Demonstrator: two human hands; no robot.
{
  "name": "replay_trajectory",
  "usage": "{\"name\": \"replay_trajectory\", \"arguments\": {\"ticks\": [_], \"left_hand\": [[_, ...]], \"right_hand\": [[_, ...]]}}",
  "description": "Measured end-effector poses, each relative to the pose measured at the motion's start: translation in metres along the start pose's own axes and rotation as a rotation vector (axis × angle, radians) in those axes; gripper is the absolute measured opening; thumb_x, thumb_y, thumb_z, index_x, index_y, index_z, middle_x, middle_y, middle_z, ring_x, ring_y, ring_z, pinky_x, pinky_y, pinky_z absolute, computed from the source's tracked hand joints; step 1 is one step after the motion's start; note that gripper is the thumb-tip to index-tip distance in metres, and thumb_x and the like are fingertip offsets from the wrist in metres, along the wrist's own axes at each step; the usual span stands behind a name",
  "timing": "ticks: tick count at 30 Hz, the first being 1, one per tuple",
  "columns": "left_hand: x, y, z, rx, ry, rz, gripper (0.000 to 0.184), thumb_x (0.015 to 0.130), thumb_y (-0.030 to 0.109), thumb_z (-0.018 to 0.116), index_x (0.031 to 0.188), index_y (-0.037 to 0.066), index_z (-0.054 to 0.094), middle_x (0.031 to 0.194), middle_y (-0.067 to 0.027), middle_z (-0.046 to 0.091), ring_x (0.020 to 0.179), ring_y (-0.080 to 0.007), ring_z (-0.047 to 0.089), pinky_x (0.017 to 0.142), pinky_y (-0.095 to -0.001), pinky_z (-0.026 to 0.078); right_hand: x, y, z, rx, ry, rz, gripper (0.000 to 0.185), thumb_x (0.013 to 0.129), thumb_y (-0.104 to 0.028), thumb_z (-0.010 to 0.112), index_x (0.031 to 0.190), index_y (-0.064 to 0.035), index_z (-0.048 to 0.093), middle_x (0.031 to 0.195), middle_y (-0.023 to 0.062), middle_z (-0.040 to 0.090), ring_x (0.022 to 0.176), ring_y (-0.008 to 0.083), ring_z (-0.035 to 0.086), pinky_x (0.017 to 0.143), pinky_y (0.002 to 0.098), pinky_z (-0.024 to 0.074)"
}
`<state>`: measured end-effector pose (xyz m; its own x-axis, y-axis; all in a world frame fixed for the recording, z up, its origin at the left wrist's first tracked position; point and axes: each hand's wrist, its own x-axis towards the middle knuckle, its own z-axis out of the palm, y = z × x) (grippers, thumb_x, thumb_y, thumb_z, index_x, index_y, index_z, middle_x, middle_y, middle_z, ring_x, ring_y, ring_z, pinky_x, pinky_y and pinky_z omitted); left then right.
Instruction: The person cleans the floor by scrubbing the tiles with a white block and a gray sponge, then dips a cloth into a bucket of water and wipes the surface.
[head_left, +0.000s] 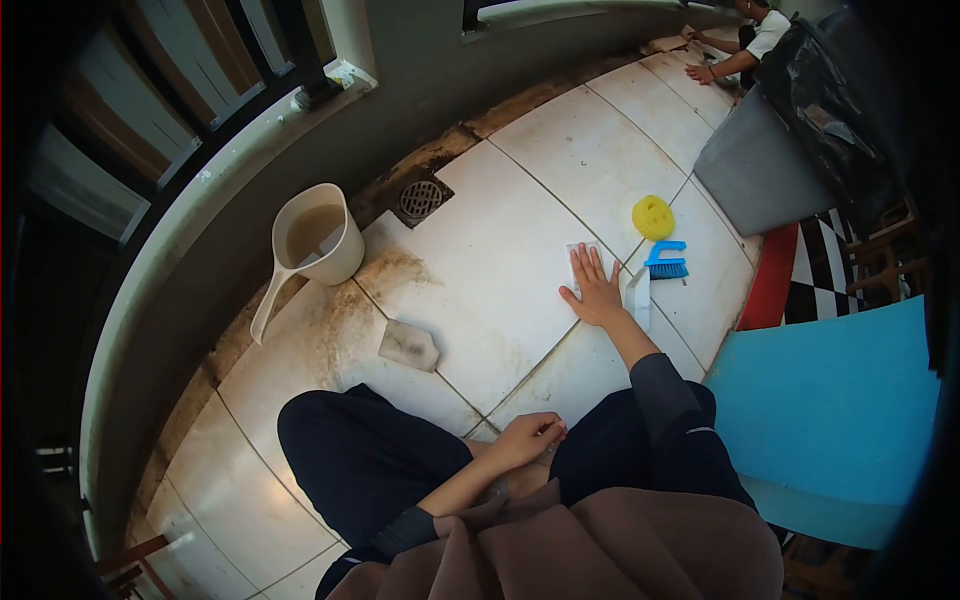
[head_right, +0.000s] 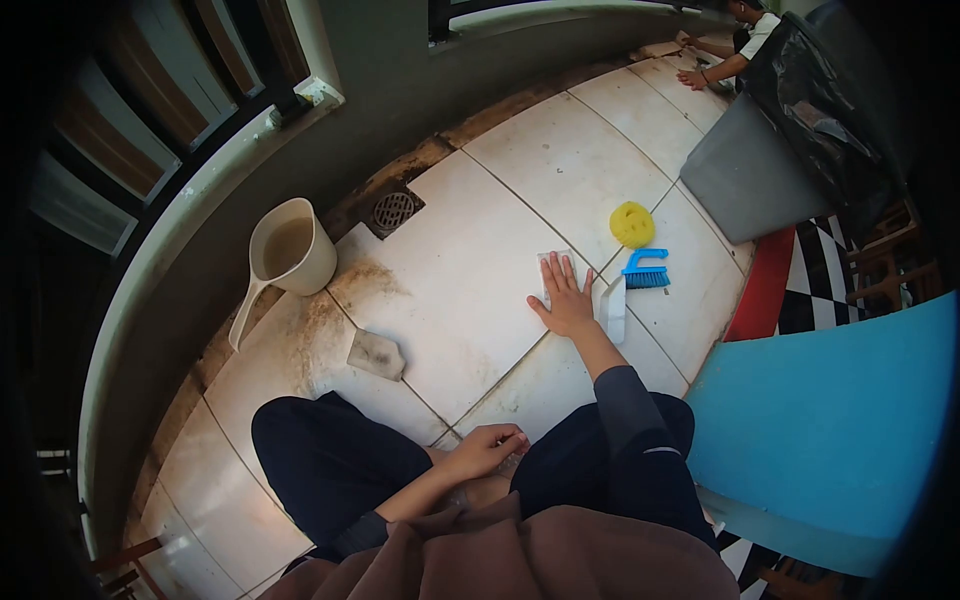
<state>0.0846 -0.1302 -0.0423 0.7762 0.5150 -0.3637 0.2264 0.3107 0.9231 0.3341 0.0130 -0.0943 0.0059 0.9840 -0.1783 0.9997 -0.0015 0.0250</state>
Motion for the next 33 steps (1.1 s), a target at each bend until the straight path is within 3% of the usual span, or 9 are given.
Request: {"name": "replay_trajectory", "arguments": {"ticks": [6, 12, 16, 21, 24, 25, 29, 33], "left_hand": [[-0.005, -0.004, 0.002, -0.012, 0.011, 0.027, 0.027, 0.093, 0.023, 0.046, 0.089, 0.000, 0.060, 0.083, -0.0054, 0.063, 0.080, -0.0112, 0.058, 0.076, -0.0251, 0.045], [-0.009, -0.008, 0.001, 0.007, 0.029, 0.018, 0.027, 0.093, 0.023, 0.046, 0.089, 0.000, 0.060, 0.083, -0.0053, 0.063, 0.080, -0.0112, 0.057, 0.077, -0.0249, 0.044], [-0.009, -0.009, 0.001, -0.046, 0.025, 0.012, 0.027, 0.094, 0.022, 0.045, 0.089, 0.000, 0.060, 0.083, -0.0047, 0.062, 0.080, -0.0108, 0.057, 0.077, -0.0246, 0.044], [-0.002, -0.011, 0.000, -0.109, 0.016, -0.010, 0.026, 0.094, 0.021, 0.045, 0.088, 0.000, 0.059, 0.084, -0.0041, 0.062, 0.081, -0.0102, 0.056, 0.077, -0.0239, 0.043], [0.003, -0.008, -0.002, -0.186, 0.019, -0.014, 0.026, 0.094, 0.020, 0.045, 0.088, -0.001, 0.059, 0.085, -0.0041, 0.062, 0.083, -0.0104, 0.056, 0.078, -0.0242, 0.043], [0.005, -0.009, -0.002, -0.221, 0.035, -0.002, 0.025, 0.094, 0.020, 0.045, 0.089, -0.001, 0.058, 0.085, -0.0042, 0.062, 0.083, -0.0106, 0.056, 0.079, -0.0244, 0.044], [0.004, -0.003, -0.002, -0.318, 0.096, 0.011, 0.024, 0.094, 0.018, 0.045, 0.092, -0.001, 0.058, 0.087, -0.0050, 0.062, 0.085, -0.0116, 0.057, 0.080, -0.0254, 0.044], [0.004, -0.009, -0.003, -0.352, 0.154, 0.111, 0.027, 0.094, 0.021, 0.045, 0.091, -0.002, 0.058, 0.084, -0.0062, 0.061, 0.082, -0.0125, 0.058, 0.078, -0.0254, 0.045]], "right_hand": [[-0.053, -0.087, -0.002, 0.012, 0.052, -0.383, 0.080, 0.083, -0.063, 0.034, 0.143, -0.0135, 0.014, 0.150, 0.0044, 0.005, 0.138, 0.0226, 0.002, 0.103, 0.0615, -0.0017], [-0.060, -0.103, -0.004, -0.045, 0.017, -0.479, 0.073, 0.085, -0.062, 0.032, 0.143, -0.0199, 0.016, 0.150, -0.0008, 0.009, 0.138, 0.0172, 0.006, 0.104, 0.0610, -0.0002], [-0.028, -0.067, -0.005, 0.019, 0.053, -0.291, 0.070, 0.086, -0.060, 0.032, 0.143, -0.0227, 0.016, 0.150, -0.0032, 0.009, 0.137, 0.0151, 0.007, 0.105, 0.0604, 0.0016], [0.034, -0.002, -0.016, 0.042, -0.099, 0.056, 0.071, 0.087, -0.061, 0.028, 0.143, -0.0237, 0.007, 0.150, -0.0048, 0.000, 0.138, 0.0151, 0.000, 0.106, 0.0580, -0.0022], [0.056, 0.004, -0.019, 0.058, -0.099, 0.132, 0.071, 0.087, -0.062, 0.026, 0.144, -0.0240, 0.006, 0.150, -0.0043, -0.002, 0.138, 0.0159, -0.002, 0.106, 0.0576, -0.0025], [0.058, 0.002, -0.017, 0.060, -0.081, 0.129, 0.075, 0.086, -0.062, 0.029, 0.144, -0.0207, 0.007, 0.150, -0.0005, -0.001, 0.138, 0.0192, -0.001, 0.106, 0.0569, -0.0019], [0.048, -0.003, -0.005, 0.005, 0.026, -0.079, 0.080, 0.084, -0.063, 0.035, 0.143, -0.0151, 0.008, 0.150, 0.0044, 0.003, 0.138, 0.0238, 0.000, 0.107, 0.0557, -0.0002], [0.016, -0.067, -0.007, 0.006, 0.087, -0.360, 0.083, 0.082, -0.064, 0.037, 0.143, -0.0127, 0.013, 0.150, 0.0063, 0.005, 0.138, 0.0259, 0.002, 0.106, 0.0560, 0.0007]]}}
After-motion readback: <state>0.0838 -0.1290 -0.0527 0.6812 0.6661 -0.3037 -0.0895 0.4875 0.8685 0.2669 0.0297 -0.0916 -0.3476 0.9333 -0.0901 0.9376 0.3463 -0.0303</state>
